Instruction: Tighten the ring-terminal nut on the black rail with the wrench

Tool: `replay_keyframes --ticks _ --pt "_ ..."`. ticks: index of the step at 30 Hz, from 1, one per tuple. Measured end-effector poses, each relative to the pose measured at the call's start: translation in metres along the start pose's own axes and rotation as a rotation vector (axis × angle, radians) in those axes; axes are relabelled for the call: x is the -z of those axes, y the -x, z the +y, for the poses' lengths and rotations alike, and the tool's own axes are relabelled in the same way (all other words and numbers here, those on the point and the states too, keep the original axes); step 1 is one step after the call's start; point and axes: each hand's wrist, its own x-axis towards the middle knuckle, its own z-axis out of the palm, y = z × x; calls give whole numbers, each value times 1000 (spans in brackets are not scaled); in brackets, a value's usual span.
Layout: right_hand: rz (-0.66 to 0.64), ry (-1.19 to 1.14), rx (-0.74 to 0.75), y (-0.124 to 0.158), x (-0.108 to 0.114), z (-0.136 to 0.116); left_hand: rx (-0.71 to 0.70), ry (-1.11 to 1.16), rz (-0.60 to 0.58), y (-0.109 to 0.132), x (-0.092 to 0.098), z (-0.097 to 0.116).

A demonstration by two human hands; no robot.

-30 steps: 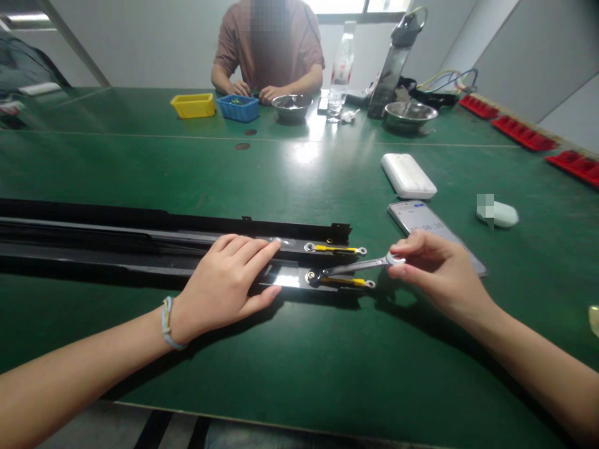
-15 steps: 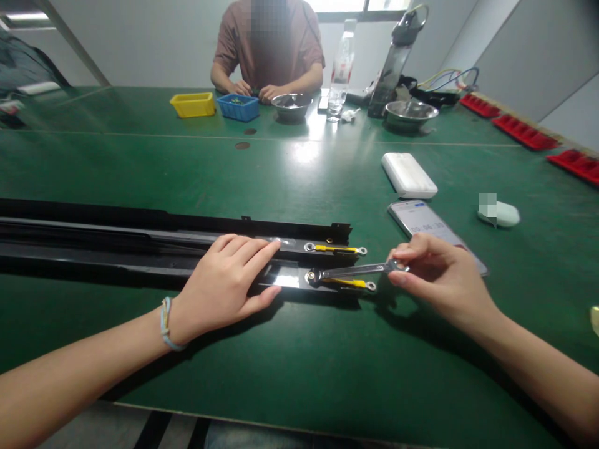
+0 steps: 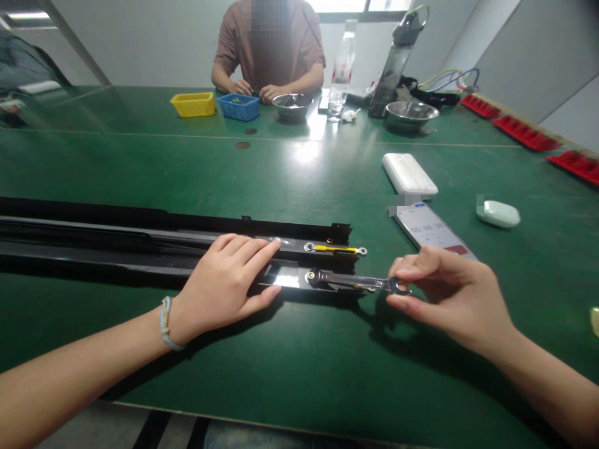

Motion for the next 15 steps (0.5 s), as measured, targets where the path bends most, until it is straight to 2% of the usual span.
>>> replay_keyframes --ticks 7,15 --pt "20 72 17 0 4 3 -3 4 0 0 -3 0" --pt "-20 102 36 2 0 -5 0 1 -5 -1 -1 -2"
